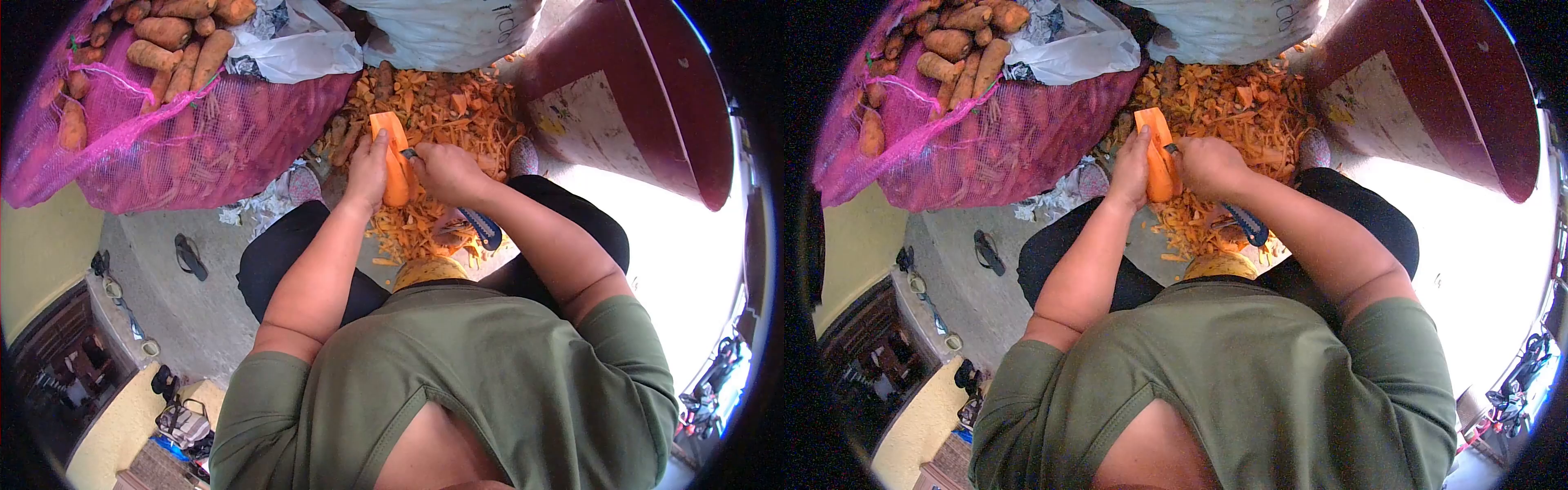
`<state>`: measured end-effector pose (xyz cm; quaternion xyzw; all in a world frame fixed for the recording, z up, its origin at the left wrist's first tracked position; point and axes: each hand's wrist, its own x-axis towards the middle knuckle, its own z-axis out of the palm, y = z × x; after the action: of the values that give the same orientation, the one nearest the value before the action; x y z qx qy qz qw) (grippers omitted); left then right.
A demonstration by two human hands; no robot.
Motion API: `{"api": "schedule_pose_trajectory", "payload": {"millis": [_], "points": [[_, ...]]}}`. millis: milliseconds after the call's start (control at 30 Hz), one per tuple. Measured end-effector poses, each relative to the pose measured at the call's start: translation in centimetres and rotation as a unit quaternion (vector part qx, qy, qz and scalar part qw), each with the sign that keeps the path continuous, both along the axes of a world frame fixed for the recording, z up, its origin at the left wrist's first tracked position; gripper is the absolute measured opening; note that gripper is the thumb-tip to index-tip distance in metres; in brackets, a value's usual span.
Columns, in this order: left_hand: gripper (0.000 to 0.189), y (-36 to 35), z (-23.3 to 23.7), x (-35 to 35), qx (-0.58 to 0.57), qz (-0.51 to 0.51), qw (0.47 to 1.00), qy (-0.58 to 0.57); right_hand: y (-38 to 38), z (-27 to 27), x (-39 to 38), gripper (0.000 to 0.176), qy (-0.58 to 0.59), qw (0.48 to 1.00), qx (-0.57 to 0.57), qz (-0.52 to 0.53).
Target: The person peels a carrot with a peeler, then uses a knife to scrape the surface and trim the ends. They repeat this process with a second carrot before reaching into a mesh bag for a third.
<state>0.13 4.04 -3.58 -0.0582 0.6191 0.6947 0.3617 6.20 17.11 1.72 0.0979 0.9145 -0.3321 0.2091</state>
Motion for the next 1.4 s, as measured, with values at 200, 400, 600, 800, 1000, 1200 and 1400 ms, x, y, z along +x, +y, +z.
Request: {"api": "schedule_pose_trajectory", "payload": {"millis": [200, 400, 600, 800, 1000, 1200, 1400], "points": [[0.036, 0.3, -0.5, 0.3, -0.046, 0.019, 0.993, 0.105, -0.7, -1.8, 0.4, 0.025, -0.030, 0.996, -0.086, 0.004], [0.033, 0.3, 0.3, 0.2, -0.138, 0.039, 0.966, 0.215, -1.0, -1.9, 0.9, 0.024, -0.029, 0.987, -0.152, 0.037], [0.033, 0.1, 0.2, -0.1, -0.068, 0.042, 0.977, 0.196, 0.0, -2.4, 0.7, 0.021, -0.134, 0.928, -0.346, -0.042], [0.035, -0.1, 0.3, -0.1, -0.124, 0.007, 0.971, 0.206, -1.0, -1.0, 1.3, 0.022, 0.030, 0.997, -0.027, 0.063], [0.039, -0.1, -0.6, -0.4, -0.047, 0.096, 0.993, 0.053, -0.8, 1.2, 0.7, 0.024, 0.017, 0.999, 0.039, -0.016], [0.039, 0.4, -0.4, 0.6, -0.141, 0.016, 0.980, 0.136, -1.3, 0.9, 0.0, 0.027, -0.024, 0.999, 0.020, -0.035], [0.039, 0.8, -0.3, 0.9, -0.224, -0.016, 0.941, 0.254, -1.4, -0.2, 0.2, 0.025, -0.001, 0.999, 0.019, -0.038]]}}
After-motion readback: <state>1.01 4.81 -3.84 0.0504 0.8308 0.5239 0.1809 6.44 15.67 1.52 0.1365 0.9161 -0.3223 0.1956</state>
